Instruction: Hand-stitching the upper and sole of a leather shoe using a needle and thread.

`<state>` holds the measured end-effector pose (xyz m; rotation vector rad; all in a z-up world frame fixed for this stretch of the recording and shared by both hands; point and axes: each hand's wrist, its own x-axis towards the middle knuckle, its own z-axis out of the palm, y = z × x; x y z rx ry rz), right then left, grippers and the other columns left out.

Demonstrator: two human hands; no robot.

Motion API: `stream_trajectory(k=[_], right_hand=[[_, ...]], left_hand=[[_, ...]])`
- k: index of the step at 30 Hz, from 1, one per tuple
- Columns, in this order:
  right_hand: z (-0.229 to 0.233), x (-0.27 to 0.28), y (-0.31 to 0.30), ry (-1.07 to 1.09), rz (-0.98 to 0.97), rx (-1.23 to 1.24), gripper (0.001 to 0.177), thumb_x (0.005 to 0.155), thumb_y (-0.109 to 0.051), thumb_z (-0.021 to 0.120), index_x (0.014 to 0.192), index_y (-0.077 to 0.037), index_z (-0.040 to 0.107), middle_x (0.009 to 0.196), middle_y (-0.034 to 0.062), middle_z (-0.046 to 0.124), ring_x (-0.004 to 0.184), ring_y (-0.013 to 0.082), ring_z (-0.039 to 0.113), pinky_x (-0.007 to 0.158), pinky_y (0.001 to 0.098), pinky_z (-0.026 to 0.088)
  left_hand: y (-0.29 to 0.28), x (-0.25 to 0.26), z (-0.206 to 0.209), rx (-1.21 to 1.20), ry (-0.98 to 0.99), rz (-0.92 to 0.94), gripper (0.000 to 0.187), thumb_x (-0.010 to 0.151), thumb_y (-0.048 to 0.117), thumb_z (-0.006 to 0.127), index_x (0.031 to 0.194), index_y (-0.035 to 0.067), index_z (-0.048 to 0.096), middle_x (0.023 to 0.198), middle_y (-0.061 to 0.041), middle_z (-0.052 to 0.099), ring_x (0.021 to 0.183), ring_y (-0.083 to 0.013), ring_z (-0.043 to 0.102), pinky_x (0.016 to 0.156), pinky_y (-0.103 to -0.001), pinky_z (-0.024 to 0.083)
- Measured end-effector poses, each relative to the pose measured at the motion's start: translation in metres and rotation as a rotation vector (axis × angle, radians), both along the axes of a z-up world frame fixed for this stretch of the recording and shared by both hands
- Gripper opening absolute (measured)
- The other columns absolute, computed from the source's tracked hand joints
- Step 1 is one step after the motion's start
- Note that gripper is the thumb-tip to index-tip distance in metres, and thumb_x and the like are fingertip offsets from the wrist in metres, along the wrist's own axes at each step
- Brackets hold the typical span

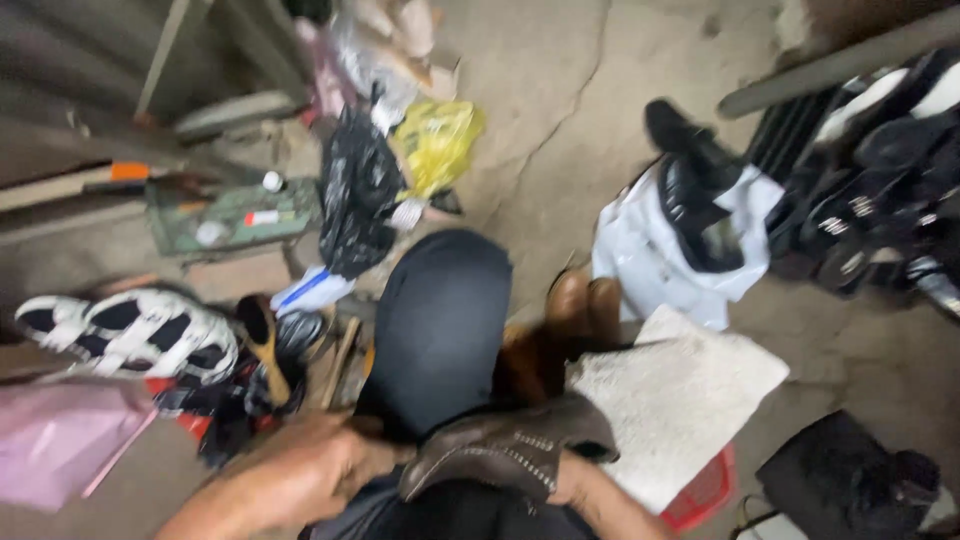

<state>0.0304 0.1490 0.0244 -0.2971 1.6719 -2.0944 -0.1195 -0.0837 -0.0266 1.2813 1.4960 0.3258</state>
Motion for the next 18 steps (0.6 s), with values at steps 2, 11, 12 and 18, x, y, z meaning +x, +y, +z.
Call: stream_trajectory(k=[2, 11, 12, 18], right_hand=[[-0.005, -0.004, 0.0, 0.144, 0.047, -0.053, 0.093, 0.108, -0.08, 0.012, 0.134, -0.002, 0.055, 0.134, 0.0189, 0.061, 0.127, 0.0359, 0.063, 0.114, 0.0498, 0.05], [-0.006, 0.004, -0.006, -0.183, -0.139, -0.004, 0.035, 0.105, -0.017, 0.052, 0.131, 0.002, 0.067, 0.141, 0.0192, 0.065, 0.138, 0.0297, 0.056, 0.12, 0.0421, 0.043], [-0.004, 0.006, -0.009, -0.185, -0.14, -0.016, 0.035, 0.105, -0.017, 0.052, 0.131, 0.002, 0.067, 0.141, 0.0192, 0.065, 0.138, 0.0297, 0.056, 0.12, 0.0421, 0.043], [0.004, 0.009, 0.001, -0.576, -0.173, -0.473, 0.042, 0.107, -0.019, 0.051, 0.142, 0.003, 0.057, 0.147, 0.0158, 0.06, 0.142, 0.0241, 0.051, 0.123, 0.035, 0.035]], left_hand=[[0.005, -0.005, 0.012, -0.158, -0.095, 0.128, 0.024, 0.073, -0.003, 0.057, 0.071, 0.019, 0.065, 0.12, 0.022, 0.082, 0.094, -0.0104, 0.081, 0.07, -0.033, 0.057], [0.016, 0.005, 0.038, -0.292, 0.083, 0.001, 0.037, 0.099, 0.041, 0.052, 0.093, 0.019, 0.081, 0.097, -0.022, 0.075, 0.103, -0.0426, 0.067, 0.091, -0.055, 0.052], [0.022, 0.0, 0.045, -0.304, 0.083, -0.002, 0.037, 0.099, 0.041, 0.052, 0.093, 0.019, 0.081, 0.097, -0.022, 0.075, 0.103, -0.0426, 0.067, 0.091, -0.055, 0.052], [0.025, 0.002, 0.04, -0.303, -0.138, 0.224, 0.028, 0.102, 0.035, 0.056, 0.109, 0.025, 0.081, 0.113, -0.003, 0.08, 0.11, -0.0259, 0.075, 0.102, -0.045, 0.051]])
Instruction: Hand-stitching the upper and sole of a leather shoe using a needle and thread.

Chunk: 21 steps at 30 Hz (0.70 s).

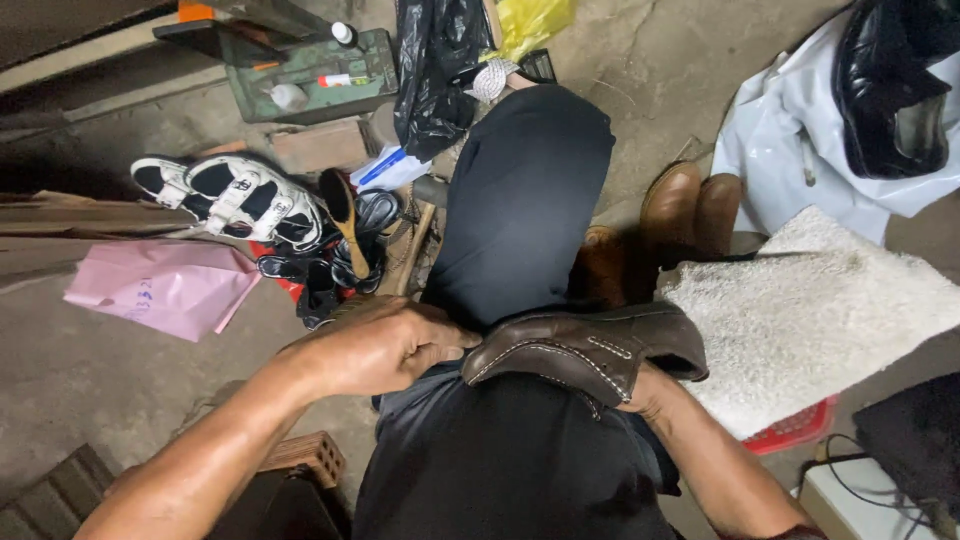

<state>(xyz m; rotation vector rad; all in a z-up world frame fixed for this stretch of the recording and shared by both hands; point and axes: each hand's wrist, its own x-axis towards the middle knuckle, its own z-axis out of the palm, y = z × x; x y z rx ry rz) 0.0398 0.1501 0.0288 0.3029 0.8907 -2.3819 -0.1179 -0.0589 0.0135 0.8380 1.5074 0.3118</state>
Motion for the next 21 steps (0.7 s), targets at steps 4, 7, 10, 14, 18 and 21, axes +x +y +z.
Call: stream_trajectory(k=[4, 7, 10, 14, 18, 21], right_hand=[[-0.004, 0.008, 0.0, 0.011, 0.027, 0.08, 0.04, 0.105, -0.018, 0.052, 0.14, 0.002, 0.059, 0.144, 0.0155, 0.062, 0.138, 0.0245, 0.053, 0.12, 0.0359, 0.038], [-0.007, 0.018, 0.003, 0.01, 0.043, 0.145, 0.04, 0.103, -0.017, 0.052, 0.137, 0.001, 0.061, 0.141, 0.0153, 0.063, 0.136, 0.0249, 0.055, 0.117, 0.0365, 0.039], [-0.014, 0.025, 0.005, 0.022, 0.078, 0.205, 0.039, 0.101, -0.015, 0.052, 0.135, 0.001, 0.063, 0.138, 0.0152, 0.065, 0.133, 0.0252, 0.056, 0.115, 0.0372, 0.041], [-0.028, 0.032, 0.012, 0.038, 0.128, 0.295, 0.038, 0.099, -0.014, 0.052, 0.133, 0.0, 0.065, 0.134, 0.0149, 0.066, 0.129, 0.0256, 0.058, 0.112, 0.0381, 0.043], [-0.066, 0.041, 0.023, 0.04, 0.157, 0.393, 0.038, 0.097, -0.012, 0.053, 0.13, -0.001, 0.067, 0.13, 0.0147, 0.068, 0.125, 0.0261, 0.061, 0.109, 0.039, 0.046], [-0.165, 0.049, 0.042, 0.054, 0.188, 0.463, 0.037, 0.095, -0.011, 0.053, 0.128, -0.002, 0.068, 0.128, 0.0145, 0.07, 0.123, 0.0264, 0.062, 0.107, 0.0396, 0.047]], left_hand=[[0.012, -0.007, 0.025, 0.021, 0.103, -0.108, 0.028, 0.1, 0.029, 0.057, 0.084, 0.017, 0.077, 0.086, -0.011, 0.08, 0.096, -0.0352, 0.075, 0.093, -0.048, 0.054], [0.005, 0.001, 0.018, -0.023, 0.113, -0.15, 0.023, 0.097, 0.019, 0.06, 0.084, 0.013, 0.078, 0.081, -0.012, 0.08, 0.088, -0.0344, 0.076, 0.099, -0.049, 0.052], [-0.003, 0.01, 0.01, -0.06, 0.173, -0.19, 0.019, 0.093, 0.011, 0.064, 0.082, 0.014, 0.079, 0.078, -0.01, 0.079, 0.084, -0.0313, 0.077, 0.096, -0.048, 0.054], [-0.01, 0.019, 0.014, -0.07, 0.17, -0.132, 0.022, 0.093, 0.002, 0.059, 0.093, 0.008, 0.08, 0.07, -0.014, 0.075, 0.072, -0.0294, 0.076, 0.097, -0.05, 0.055], [0.002, 0.02, 0.021, 0.019, 0.264, -0.19, 0.024, 0.091, 0.001, 0.058, 0.088, 0.009, 0.08, 0.072, -0.014, 0.077, 0.077, -0.0319, 0.078, 0.083, -0.048, 0.059], [0.001, 0.024, 0.013, 0.033, 0.266, -0.19, 0.022, 0.09, 0.0, 0.059, 0.089, 0.008, 0.08, 0.072, -0.014, 0.077, 0.075, -0.0295, 0.078, 0.083, -0.048, 0.059]])
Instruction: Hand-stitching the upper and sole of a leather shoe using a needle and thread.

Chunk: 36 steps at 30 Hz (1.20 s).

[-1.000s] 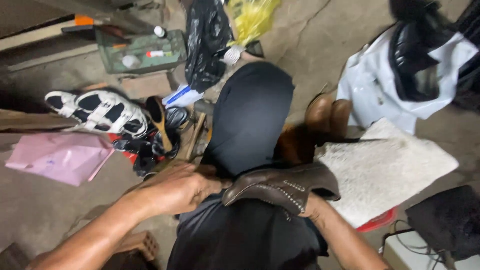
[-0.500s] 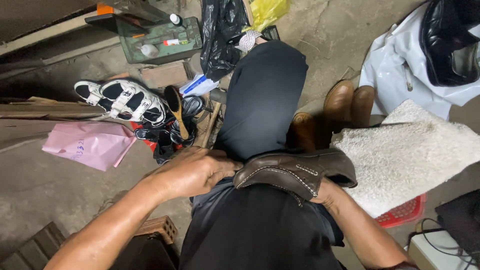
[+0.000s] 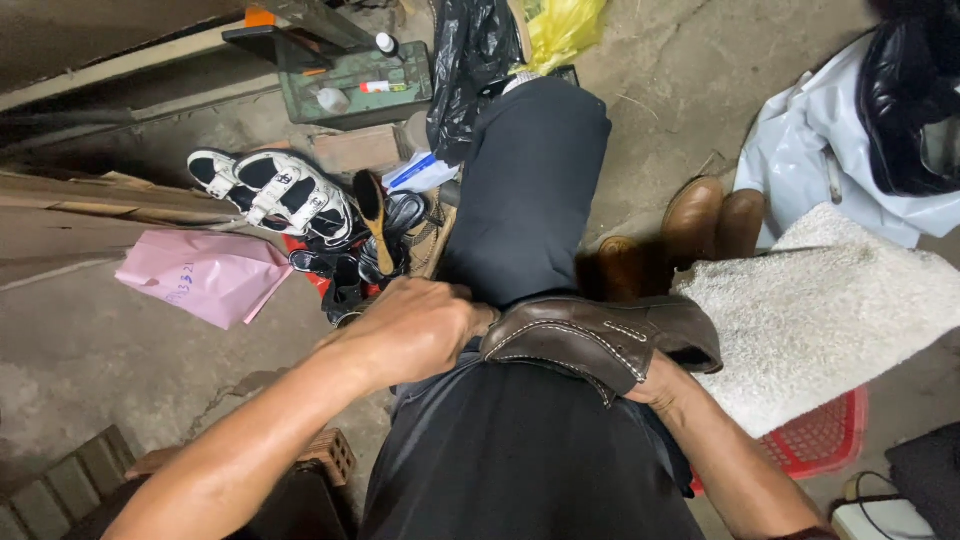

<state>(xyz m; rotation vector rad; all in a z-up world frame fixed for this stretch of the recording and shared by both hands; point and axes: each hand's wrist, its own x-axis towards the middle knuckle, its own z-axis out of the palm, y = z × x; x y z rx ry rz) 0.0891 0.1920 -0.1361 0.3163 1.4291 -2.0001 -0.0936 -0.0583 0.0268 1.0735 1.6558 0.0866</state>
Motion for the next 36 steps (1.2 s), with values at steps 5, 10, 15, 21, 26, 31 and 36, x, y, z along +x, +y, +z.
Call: stream_trajectory(k=[5, 10, 15, 21, 26, 31, 36], right_hand=[[-0.135, 0.044, 0.017, 0.01, 0.029, 0.124, 0.037, 0.092, -0.009, 0.054, 0.124, -0.003, 0.071, 0.123, 0.0142, 0.072, 0.118, 0.027, 0.065, 0.103, 0.0407, 0.05], [0.064, 0.015, -0.002, 0.001, 0.077, 0.238, 0.037, 0.089, -0.007, 0.054, 0.121, -0.004, 0.073, 0.118, 0.0139, 0.075, 0.113, 0.0276, 0.068, 0.099, 0.0418, 0.053], [0.085, 0.028, -0.008, 0.001, 0.134, 0.341, 0.038, 0.086, -0.005, 0.054, 0.117, -0.005, 0.076, 0.113, 0.0136, 0.077, 0.108, 0.0281, 0.07, 0.095, 0.0429, 0.056], [0.081, 0.048, -0.005, -0.033, 0.135, 0.481, 0.039, 0.083, -0.002, 0.055, 0.113, -0.006, 0.079, 0.108, 0.0132, 0.08, 0.103, 0.0288, 0.074, 0.091, 0.0443, 0.059], [0.08, 0.064, -0.007, -0.085, 0.135, 0.597, 0.04, 0.08, 0.0, 0.055, 0.11, -0.007, 0.082, 0.103, 0.0129, 0.083, 0.098, 0.0294, 0.076, 0.087, 0.0454, 0.062], [0.091, 0.044, -0.015, -0.101, 0.142, 0.653, 0.04, 0.076, 0.001, 0.057, 0.106, -0.007, 0.083, 0.1, 0.0152, 0.083, 0.098, 0.0322, 0.077, 0.084, 0.0485, 0.063], [0.068, 0.065, -0.007, -0.144, 0.146, 0.584, 0.039, 0.075, -0.001, 0.06, 0.107, -0.005, 0.082, 0.109, 0.0207, 0.08, 0.108, 0.0383, 0.074, 0.093, 0.053, 0.059]], left_hand=[[0.02, -0.011, 0.025, 0.047, 0.011, 0.046, 0.026, 0.087, -0.003, 0.055, 0.09, 0.004, 0.08, 0.079, -0.023, 0.077, 0.083, -0.0433, 0.076, 0.077, -0.054, 0.059], [0.0, 0.012, 0.001, 0.045, 0.082, 0.053, 0.025, 0.086, 0.0, 0.056, 0.086, 0.005, 0.08, 0.076, -0.02, 0.076, 0.079, -0.0403, 0.076, 0.073, -0.054, 0.059], [-0.013, 0.025, -0.015, 0.172, 0.23, 0.086, 0.022, 0.084, 0.008, 0.057, 0.077, 0.01, 0.078, 0.074, -0.014, 0.075, 0.07, -0.0383, 0.075, 0.061, -0.053, 0.059], [-0.023, 0.024, -0.019, 0.118, 0.147, 0.074, 0.04, 0.091, 0.006, 0.047, 0.119, 0.014, 0.074, 0.1, -0.018, 0.074, 0.077, -0.0389, 0.076, 0.063, -0.054, 0.059], [-0.015, 0.011, -0.004, 0.003, 0.078, 0.004, 0.05, 0.096, 0.004, 0.039, 0.135, 0.017, 0.065, 0.124, -0.023, 0.069, 0.082, -0.0321, 0.078, 0.081, -0.055, 0.06], [0.003, -0.002, 0.004, -0.112, -0.116, -0.016, 0.038, 0.1, 0.011, 0.039, 0.114, 0.009, 0.074, 0.097, -0.02, 0.077, 0.085, -0.0316, 0.077, 0.089, -0.047, 0.057], [0.021, -0.033, 0.016, -0.085, -0.277, 0.061, 0.039, 0.097, 0.005, 0.035, 0.114, 0.001, 0.07, 0.094, -0.026, 0.074, 0.085, -0.0424, 0.077, 0.084, -0.054, 0.058]])
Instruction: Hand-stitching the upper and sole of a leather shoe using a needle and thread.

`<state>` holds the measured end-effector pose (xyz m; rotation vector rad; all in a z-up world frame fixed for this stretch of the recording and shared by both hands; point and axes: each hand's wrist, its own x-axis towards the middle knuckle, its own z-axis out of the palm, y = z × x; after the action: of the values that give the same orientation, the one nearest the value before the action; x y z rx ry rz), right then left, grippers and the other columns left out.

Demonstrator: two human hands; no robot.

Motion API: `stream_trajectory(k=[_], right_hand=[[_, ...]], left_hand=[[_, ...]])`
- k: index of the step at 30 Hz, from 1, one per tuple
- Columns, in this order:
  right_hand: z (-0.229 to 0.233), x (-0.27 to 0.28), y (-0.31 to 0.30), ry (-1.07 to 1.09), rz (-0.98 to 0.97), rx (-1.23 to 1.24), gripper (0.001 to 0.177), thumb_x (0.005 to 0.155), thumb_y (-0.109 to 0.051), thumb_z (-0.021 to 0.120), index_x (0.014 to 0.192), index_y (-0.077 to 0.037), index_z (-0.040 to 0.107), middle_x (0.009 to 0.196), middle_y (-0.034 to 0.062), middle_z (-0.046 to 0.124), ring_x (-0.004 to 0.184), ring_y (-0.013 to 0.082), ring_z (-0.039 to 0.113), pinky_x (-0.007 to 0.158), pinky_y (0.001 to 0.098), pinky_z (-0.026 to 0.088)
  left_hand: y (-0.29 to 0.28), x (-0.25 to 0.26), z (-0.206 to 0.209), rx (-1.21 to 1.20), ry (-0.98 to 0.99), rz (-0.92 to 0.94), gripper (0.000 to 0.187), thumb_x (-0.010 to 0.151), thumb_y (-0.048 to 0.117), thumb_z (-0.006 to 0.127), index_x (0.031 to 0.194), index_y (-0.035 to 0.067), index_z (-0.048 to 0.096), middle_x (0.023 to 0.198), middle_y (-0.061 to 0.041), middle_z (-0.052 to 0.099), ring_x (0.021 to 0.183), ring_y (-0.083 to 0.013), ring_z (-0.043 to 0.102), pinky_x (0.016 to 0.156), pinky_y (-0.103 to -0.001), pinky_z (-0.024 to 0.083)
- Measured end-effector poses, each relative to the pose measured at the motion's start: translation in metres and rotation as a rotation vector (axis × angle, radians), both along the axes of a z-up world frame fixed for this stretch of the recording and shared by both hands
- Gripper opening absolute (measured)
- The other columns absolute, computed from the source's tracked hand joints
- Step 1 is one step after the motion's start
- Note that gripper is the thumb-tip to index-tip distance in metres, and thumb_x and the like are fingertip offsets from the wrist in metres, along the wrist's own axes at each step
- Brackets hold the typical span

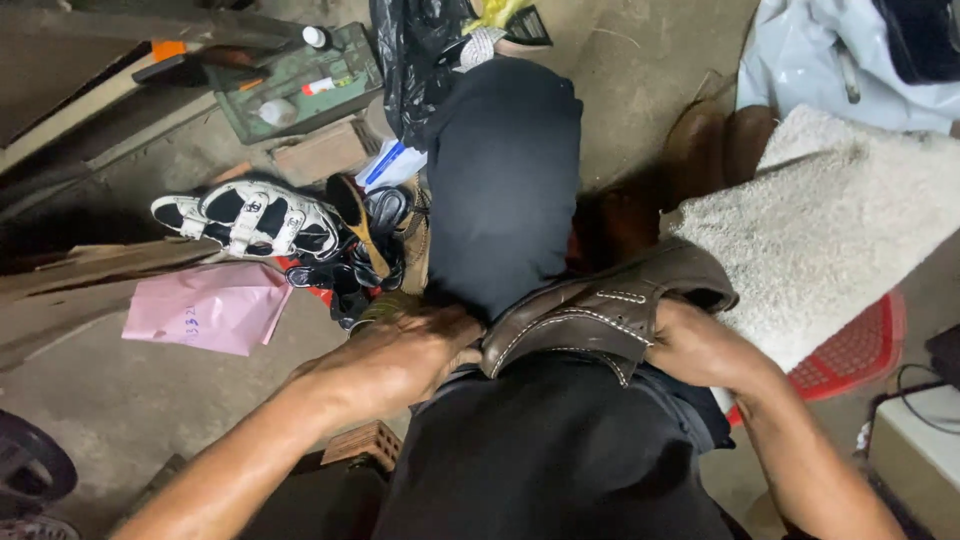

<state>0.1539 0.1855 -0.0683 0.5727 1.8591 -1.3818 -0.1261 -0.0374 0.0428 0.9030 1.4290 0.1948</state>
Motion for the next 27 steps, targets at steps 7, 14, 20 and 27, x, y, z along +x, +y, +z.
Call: stream_trajectory(k=[7, 14, 20, 27], right_hand=[[0.008, -0.024, -0.005, 0.001, -0.144, -0.049, 0.027, 0.082, -0.006, 0.068, 0.101, -0.011, 0.087, 0.101, 0.0115, 0.084, 0.1, 0.0306, 0.076, 0.089, 0.047, 0.061], [0.013, -0.033, -0.012, 0.011, -0.243, 0.023, 0.015, 0.083, -0.01, 0.074, 0.09, -0.008, 0.087, 0.084, 0.0133, 0.083, 0.083, 0.0298, 0.076, 0.075, 0.043, 0.06], [0.02, -0.027, -0.013, 0.045, -0.322, 0.093, 0.011, 0.083, -0.014, 0.079, 0.08, -0.006, 0.087, 0.07, 0.0148, 0.082, 0.069, 0.0292, 0.076, 0.064, 0.0398, 0.06], [-0.009, -0.01, -0.023, 0.525, -0.299, 0.498, 0.039, 0.085, -0.006, 0.074, 0.05, -0.009, 0.056, 0.045, 0.0063, 0.046, 0.047, 0.0254, 0.049, 0.046, 0.0304, 0.039]], left_hand=[[-0.025, 0.0, -0.024, 0.279, 0.35, -0.274, 0.023, 0.107, 0.022, 0.051, 0.112, 0.01, 0.069, 0.09, -0.011, 0.076, 0.072, -0.0218, 0.077, 0.068, -0.033, 0.061], [-0.045, -0.002, -0.035, -0.095, 0.723, -0.302, 0.096, 0.073, 0.11, 0.032, 0.046, 0.019, 0.038, 0.037, 0.007, 0.035, 0.033, -0.0146, 0.045, 0.036, -0.036, 0.036], [-0.123, -0.029, -0.028, 0.109, 0.94, 0.131, 0.079, 0.068, 0.093, 0.069, 0.053, 0.015, 0.06, 0.041, -0.008, 0.057, 0.038, -0.0242, 0.057, 0.045, -0.032, 0.039], [-0.126, 0.025, -0.036, 0.216, 0.702, 0.548, 0.063, 0.073, 0.07, 0.08, 0.06, 0.011, 0.063, 0.048, -0.011, 0.062, 0.042, -0.023, 0.058, 0.047, -0.031, 0.044]])
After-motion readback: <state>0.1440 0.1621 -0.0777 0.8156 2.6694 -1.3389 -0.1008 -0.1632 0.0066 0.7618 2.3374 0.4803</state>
